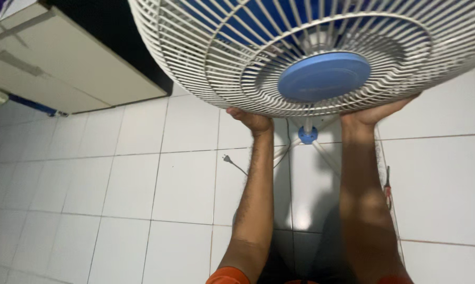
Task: The person assembles a standing electric fan by attaching the rear grille, mounting the blue fan blade onto the motor shaft, securing it with a nut, and then attaching the front grille. The person works on a tiled floor with a cabinet and stool visible in the background.
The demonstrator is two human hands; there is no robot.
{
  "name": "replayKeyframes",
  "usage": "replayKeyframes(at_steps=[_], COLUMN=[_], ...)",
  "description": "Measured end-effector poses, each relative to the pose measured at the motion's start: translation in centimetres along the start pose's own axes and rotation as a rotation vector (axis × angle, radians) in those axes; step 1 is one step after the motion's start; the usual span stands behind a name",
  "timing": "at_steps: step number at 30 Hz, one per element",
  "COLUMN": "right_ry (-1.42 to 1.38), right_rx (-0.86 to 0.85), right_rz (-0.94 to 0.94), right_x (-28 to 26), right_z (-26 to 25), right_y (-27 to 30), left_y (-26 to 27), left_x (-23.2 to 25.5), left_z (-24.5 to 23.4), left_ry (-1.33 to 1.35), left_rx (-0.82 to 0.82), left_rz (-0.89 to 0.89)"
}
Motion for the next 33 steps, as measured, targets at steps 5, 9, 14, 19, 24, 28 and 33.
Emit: replayKeyframes(at_steps=[5,9,14,19,24,28,33], right_ry=[0.021,0.033,0.126,0.138,0.092,0.213,0.118], right_rx=[0.04,-0.043,-0.243,-0.171,-0.118,-0.154,-0.104], right_rz=[-0.11,-0.056,0.03,-0.013,0.016,-0.101,0.074], right_x=[-0.1,0.2,-0.9,-1.4,-1.5,-1.5,-2.1], right_z=[-3.6,-2.0,2.3,5.1,5.3,6.4,6.8], right_y=[-1.2,-1.9,-0.2,-0.6,-0.2,-0.3,-0.7], left_y=[0.9,0.1,-0.2,-7.1,-13.1,-14.0,-13.7], left_x=[-0.7,-2.1,-2.2,3.3,10.8,12.9,12.8], left_z=[-0.9,-0.9,-2.9,0.0,4.7,7.2,7.3], left_ry=[0.06,0.115,-0.003,-0.089,-0.144,-0.379,-0.338], left_rx=[-0.062,-0.079,-0.108,-0.316,-0.6,-0.525,-0.496], left_rz=[0.057,-0.003,-0.128,0.014,0.019,0.056,0.045])
Point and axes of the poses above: each hand's wrist, its own y-axis away from the middle knuckle, its own z-axis out of the palm, x = y × z, the point moved 6 cm from there along -y, towards the middle knuckle, and after that the axes turned 5 degrees about x, right-handed, at the moved point
